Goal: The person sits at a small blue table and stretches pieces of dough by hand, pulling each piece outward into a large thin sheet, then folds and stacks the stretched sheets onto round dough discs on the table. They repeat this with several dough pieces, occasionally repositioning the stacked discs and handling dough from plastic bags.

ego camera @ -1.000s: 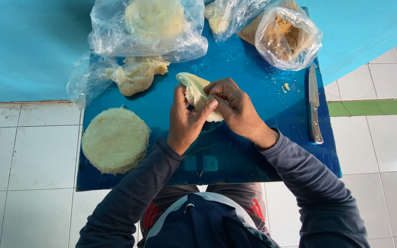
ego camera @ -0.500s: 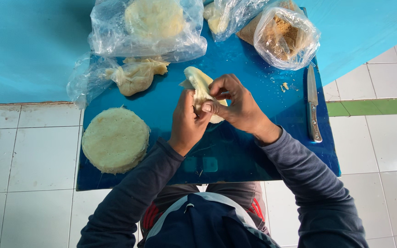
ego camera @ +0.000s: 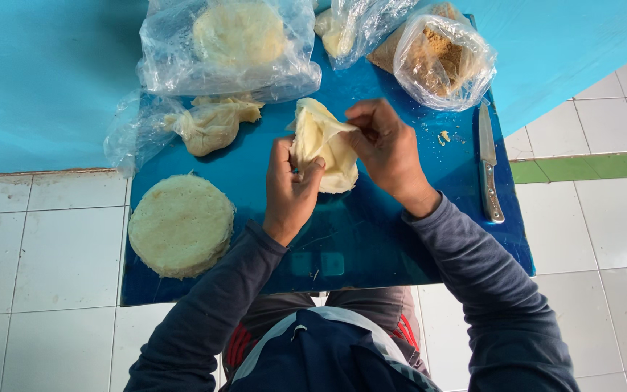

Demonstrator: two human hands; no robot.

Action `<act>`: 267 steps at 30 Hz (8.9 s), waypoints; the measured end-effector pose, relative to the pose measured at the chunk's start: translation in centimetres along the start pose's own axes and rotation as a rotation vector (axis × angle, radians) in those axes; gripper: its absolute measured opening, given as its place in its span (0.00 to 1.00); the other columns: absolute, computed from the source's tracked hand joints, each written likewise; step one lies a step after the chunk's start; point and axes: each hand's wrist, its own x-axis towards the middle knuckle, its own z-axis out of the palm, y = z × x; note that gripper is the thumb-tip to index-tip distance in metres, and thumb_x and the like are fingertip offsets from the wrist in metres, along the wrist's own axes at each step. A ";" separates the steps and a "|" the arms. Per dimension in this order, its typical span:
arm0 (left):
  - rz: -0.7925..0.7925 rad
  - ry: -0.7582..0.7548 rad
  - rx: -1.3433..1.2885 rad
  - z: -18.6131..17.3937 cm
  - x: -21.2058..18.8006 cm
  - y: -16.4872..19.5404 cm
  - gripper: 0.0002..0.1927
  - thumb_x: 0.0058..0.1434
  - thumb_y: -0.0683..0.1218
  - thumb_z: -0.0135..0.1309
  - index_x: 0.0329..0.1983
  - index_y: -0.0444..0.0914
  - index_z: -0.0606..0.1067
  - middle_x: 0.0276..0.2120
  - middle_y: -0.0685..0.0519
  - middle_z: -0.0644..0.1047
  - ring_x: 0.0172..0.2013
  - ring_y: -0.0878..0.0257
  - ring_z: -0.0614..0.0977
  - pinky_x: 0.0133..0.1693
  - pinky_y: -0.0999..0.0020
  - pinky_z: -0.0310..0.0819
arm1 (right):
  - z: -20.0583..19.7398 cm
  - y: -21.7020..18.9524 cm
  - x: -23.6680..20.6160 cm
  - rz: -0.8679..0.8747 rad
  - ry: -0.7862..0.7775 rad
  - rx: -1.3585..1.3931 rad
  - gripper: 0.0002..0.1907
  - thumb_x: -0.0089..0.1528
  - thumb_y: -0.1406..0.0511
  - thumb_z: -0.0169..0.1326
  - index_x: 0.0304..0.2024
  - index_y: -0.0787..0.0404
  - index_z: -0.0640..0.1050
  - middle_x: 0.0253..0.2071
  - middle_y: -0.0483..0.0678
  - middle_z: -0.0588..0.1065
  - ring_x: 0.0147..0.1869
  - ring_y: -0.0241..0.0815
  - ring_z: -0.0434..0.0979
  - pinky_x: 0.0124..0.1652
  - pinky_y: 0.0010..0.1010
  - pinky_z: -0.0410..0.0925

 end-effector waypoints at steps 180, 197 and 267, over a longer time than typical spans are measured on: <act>0.071 0.064 -0.382 -5.0 -14.6 -3.0 0.14 0.69 0.36 0.57 0.50 0.38 0.65 0.57 0.45 0.70 0.54 0.64 0.75 0.55 0.69 0.74 | 5.5 -5.8 -9.9 0.148 -0.308 0.519 0.18 0.66 0.68 0.63 0.54 0.65 0.71 0.49 0.45 0.74 0.55 0.33 0.76 0.54 0.27 0.71; -0.091 0.418 -0.846 -5.0 -13.6 -1.5 0.17 0.64 0.34 0.49 0.52 0.43 0.63 0.49 0.52 0.69 0.55 0.61 0.74 0.59 0.64 0.72 | 2.9 -1.0 -11.9 0.496 -0.017 1.256 0.05 0.82 0.73 0.52 0.51 0.73 0.73 0.46 0.55 0.77 0.41 0.36 0.77 0.36 0.22 0.69; -0.080 0.306 -0.771 -5.4 -13.7 -3.3 0.10 0.75 0.40 0.52 0.56 0.38 0.69 0.52 0.50 0.73 0.54 0.64 0.77 0.57 0.67 0.74 | 6.4 -6.8 -10.8 0.105 -0.274 0.026 0.13 0.65 0.67 0.61 0.51 0.65 0.77 0.46 0.51 0.76 0.49 0.40 0.82 0.47 0.29 0.75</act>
